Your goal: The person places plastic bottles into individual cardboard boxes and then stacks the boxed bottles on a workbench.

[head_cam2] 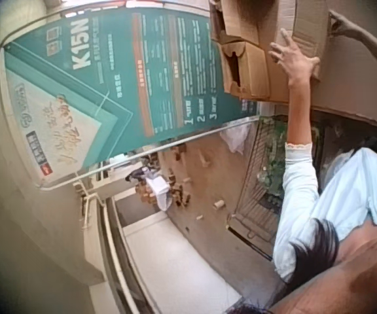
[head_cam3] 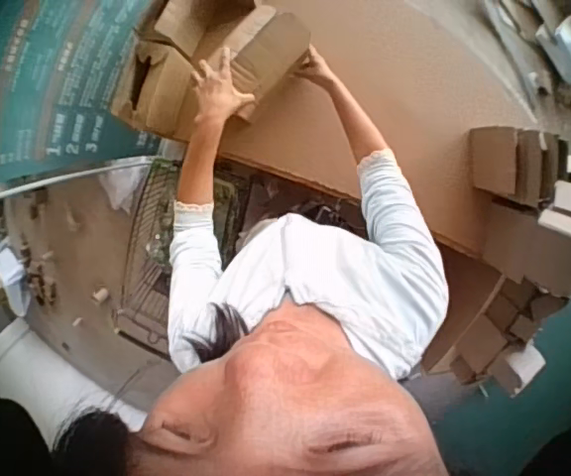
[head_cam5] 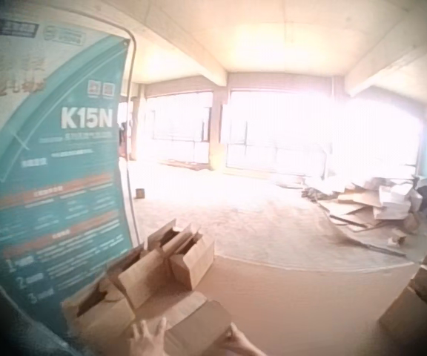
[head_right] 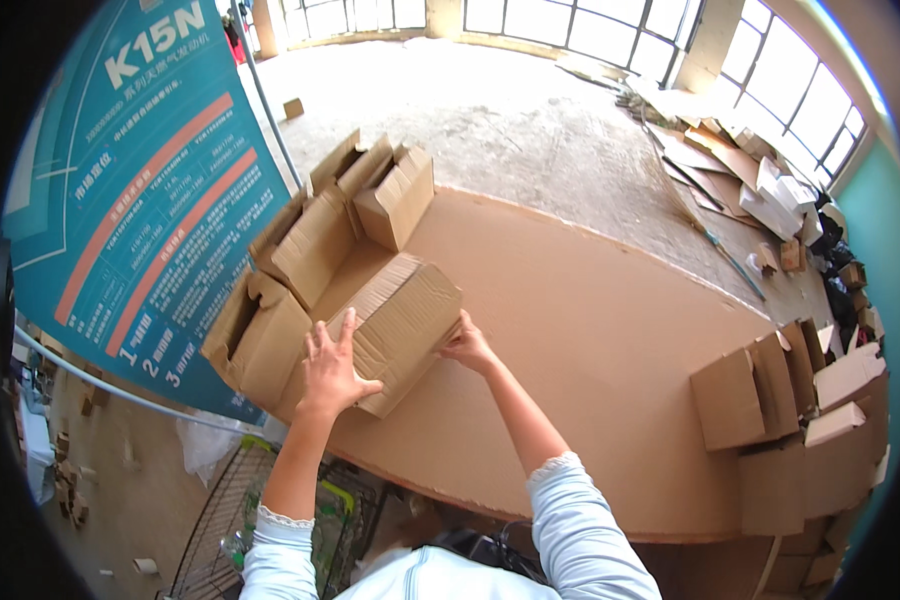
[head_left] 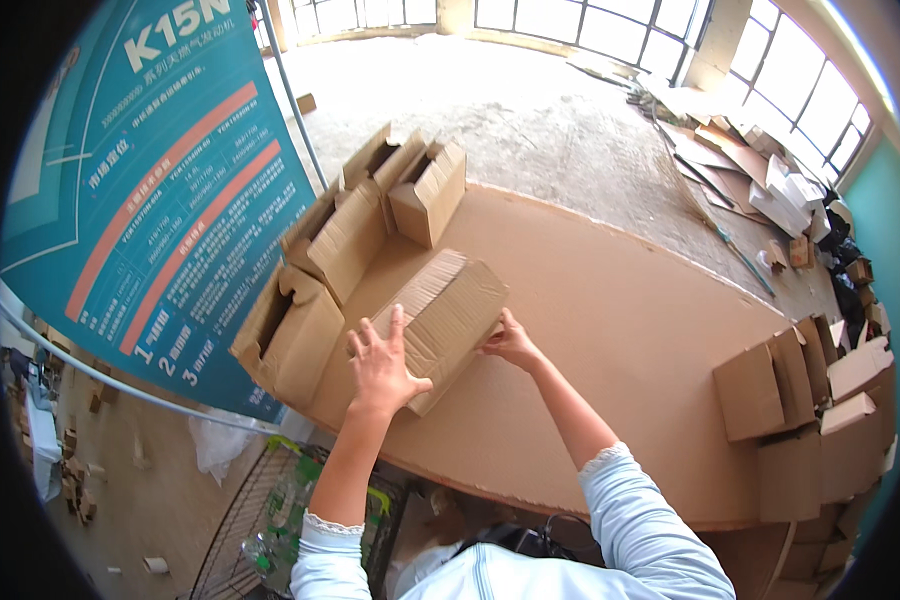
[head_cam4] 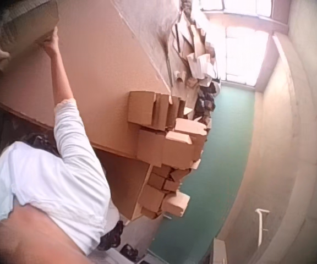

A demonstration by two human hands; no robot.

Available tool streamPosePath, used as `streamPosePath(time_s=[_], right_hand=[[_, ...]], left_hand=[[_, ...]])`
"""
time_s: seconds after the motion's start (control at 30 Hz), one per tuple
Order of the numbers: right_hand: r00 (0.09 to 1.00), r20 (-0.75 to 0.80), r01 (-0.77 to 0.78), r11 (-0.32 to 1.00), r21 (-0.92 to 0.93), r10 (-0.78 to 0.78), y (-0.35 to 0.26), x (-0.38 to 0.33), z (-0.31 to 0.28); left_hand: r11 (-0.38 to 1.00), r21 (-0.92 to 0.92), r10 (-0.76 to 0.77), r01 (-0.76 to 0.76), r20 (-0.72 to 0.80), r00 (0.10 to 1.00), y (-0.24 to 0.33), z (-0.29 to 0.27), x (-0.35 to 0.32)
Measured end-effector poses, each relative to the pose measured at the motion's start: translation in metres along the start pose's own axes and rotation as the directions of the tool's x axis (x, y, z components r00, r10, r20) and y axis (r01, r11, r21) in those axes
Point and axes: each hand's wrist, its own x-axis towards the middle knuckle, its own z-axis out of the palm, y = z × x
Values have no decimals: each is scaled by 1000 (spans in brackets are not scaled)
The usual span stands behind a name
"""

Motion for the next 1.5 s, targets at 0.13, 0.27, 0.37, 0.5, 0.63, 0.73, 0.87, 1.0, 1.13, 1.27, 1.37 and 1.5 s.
streamPosePath(time_s=[0.13,0.27,0.37,0.5,0.63,0.73,0.87,1.0,1.13,1.27,1.37,1.5], right_hand=[[987,-42,-133,943,307,153,17,120,35],[998,-2,67,987,-149,-68,-38,129,100],[996,-6,86,977,-194,-89,-42,141,94],[985,-22,166,973,-159,-172,-22,150,94],[993,113,39,978,-204,-16,-45,103,87],[977,208,88,968,-233,-38,-46,14,77],[940,341,77,973,-217,2,-19,-116,54],[992,-42,-125,960,-252,118,-8,-253,-31],[808,-585,-221,957,-189,71,7,-366,-126],[465,-867,-376,846,-377,-180,7,-441,-211],[383,-823,-492,661,-566,-419,4,-455,-285],[438,-761,-570,506,-647,-478,19,-443,-364]], left_hand=[[992,-15,-130,129,-118,984,-1,-7,63],[959,-16,-281,282,-159,947,-28,-5,94],[952,1,-301,306,-184,936,-17,-2,105],[948,28,-309,316,-146,940,-18,-8,111],[952,48,-291,301,-148,945,-19,-5,116],[966,93,-230,240,-113,967,-10,-7,117],[953,225,-165,201,-169,972,-36,12,125],[985,147,-61,96,-227,972,-49,38,122],[990,139,21,13,-245,969,-66,52,127],[971,227,125,-70,-238,963,-50,57,102],[972,136,228,-193,-326,917,-48,77,80],[955,126,290,-267,-235,928,-7,85,17]])
